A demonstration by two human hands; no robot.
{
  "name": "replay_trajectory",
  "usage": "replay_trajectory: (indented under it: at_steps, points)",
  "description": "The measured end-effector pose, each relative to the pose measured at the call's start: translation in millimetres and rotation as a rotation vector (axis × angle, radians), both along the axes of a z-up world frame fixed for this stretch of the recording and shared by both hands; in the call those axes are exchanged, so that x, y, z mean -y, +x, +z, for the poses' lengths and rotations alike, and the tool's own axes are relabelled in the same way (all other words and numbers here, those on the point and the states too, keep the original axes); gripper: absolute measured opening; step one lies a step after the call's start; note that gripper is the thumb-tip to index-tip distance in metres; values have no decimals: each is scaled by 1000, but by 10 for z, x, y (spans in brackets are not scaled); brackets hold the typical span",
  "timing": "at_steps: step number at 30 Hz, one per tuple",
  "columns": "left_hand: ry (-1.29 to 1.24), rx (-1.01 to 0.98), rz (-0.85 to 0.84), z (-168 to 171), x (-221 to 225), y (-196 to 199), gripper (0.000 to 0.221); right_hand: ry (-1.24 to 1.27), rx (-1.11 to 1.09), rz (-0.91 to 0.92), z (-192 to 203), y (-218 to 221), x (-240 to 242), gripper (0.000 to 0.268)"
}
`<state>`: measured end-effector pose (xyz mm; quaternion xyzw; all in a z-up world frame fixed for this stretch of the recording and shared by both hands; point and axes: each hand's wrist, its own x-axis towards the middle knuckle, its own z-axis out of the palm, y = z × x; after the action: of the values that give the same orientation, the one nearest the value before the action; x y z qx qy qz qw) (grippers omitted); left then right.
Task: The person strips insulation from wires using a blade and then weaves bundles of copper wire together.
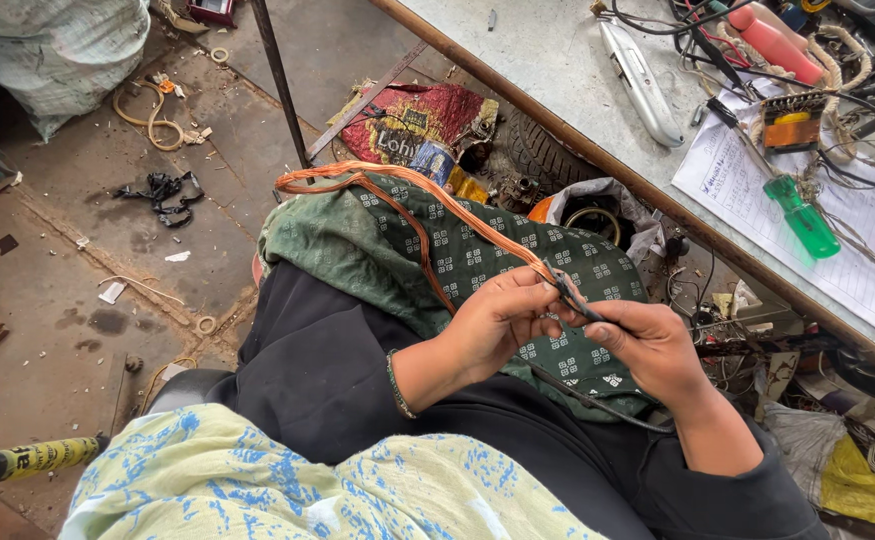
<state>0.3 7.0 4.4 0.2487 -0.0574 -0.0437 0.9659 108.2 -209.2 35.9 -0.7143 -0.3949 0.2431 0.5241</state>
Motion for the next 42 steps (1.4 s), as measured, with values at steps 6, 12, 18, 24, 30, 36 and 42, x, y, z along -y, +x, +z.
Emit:
replay_trajectory:
  at_steps: [6,12,18,24,30,36,42]
  points:
    - [-112,-83,-104,-22,-10,-54,8,-72,240,32,119,-111,-7,29]
    - [143,-151,27,164,-77,-81,17,-61,295,-70,145,-209,-106,27]
    - [319,-97,378,453,-72,-101,35,-40,235,-242,186,-168,-142,22]
    - [297,-106,298,323,-109,-87,31,-122,276,-231,202,-164,-146,22]
    - [91,-93,151,114,-56,-47,33,-21,118,-135,170,-114,-73,23]
    - [-89,-104,-22,89,-69,-63,27,-41,-27,-125,47,-47,23,25]
    - [-195,-103,-143,-79,-111,-16,23,-105,142,-43,87,-98,-2,26]
